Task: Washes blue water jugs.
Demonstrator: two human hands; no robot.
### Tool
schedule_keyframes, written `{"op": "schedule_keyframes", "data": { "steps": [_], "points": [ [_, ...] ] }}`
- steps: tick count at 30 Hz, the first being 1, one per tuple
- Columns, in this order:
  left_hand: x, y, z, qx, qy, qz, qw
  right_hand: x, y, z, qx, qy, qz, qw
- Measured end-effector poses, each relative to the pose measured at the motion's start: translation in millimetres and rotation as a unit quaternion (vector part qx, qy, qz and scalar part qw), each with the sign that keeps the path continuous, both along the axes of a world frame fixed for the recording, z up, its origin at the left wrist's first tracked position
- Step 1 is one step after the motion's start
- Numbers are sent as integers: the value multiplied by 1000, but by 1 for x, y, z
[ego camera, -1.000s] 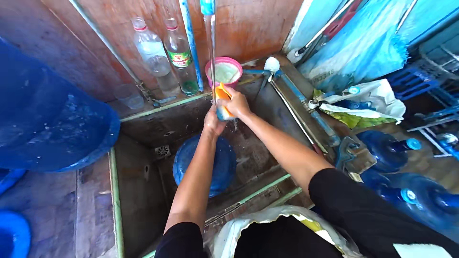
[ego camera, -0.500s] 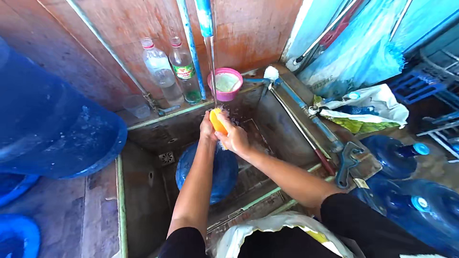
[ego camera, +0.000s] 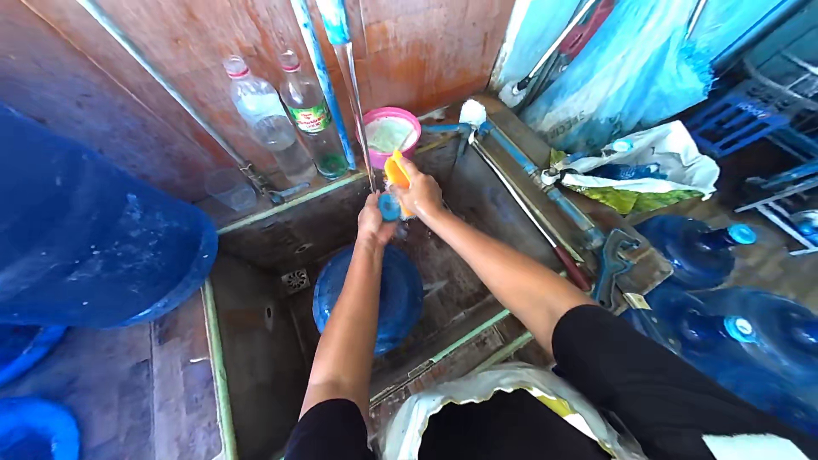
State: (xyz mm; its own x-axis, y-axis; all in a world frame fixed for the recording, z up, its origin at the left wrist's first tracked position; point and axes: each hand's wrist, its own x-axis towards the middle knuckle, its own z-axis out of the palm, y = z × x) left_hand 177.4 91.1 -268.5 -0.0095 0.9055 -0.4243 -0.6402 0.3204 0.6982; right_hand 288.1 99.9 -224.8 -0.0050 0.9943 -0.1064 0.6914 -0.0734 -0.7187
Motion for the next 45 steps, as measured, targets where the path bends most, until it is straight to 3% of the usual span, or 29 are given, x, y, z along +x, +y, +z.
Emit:
{"op": "schedule_keyframes", "data": {
  "steps": [5, 8, 12, 15, 17, 21, 26, 30, 32, 36, 39, 41, 45],
  "points": [
    [-6, -7, 6, -23, -4, 75, 997, -17, -44, -5, 26, 80, 81, 993],
    [2, -4, -3, -62, 50, 45, 996, -3, -9, -19, 7, 76, 1, 997],
    [-2, 0, 3, -87, 100, 83, 988, 3, -2, -39, -42, 325, -54, 943],
    [-7, 5, 2, -114, 100, 91, 984, 1, -16, -43, -91, 374, -56, 921],
    [-5, 7, -2, -124, 109, 90, 982, 1, -19, -37, -84, 370, -38, 925],
    [-1, -11, 13, -45, 235, 64, 969, -10, -32, -27, -28, 342, 5, 939],
    [6, -13, 7, -19, 148, -39, 988, -10, -15, -35, 5, 208, -18, 978],
    [-5, -9, 15, -42, 100, 43, 993, -17, -57, -20, 10, 163, 46, 986],
    [-5, -7, 12, -30, 76, 13, 997, -12, -56, -12, -7, 152, 57, 987],
    [14, -9, 1, -12, 121, -76, 990, 1, -7, -19, -16, 73, -18, 997],
    [4, -12, 12, -20, 166, -7, 986, -10, -37, -14, -14, 147, 3, 989],
    [1, -11, 14, -12, 147, 20, 989, -15, -55, -5, -42, 143, 26, 988],
    [11, -10, -2, 30, 163, -71, 984, -5, -7, -11, -22, 85, -1, 996]
  ]
}}
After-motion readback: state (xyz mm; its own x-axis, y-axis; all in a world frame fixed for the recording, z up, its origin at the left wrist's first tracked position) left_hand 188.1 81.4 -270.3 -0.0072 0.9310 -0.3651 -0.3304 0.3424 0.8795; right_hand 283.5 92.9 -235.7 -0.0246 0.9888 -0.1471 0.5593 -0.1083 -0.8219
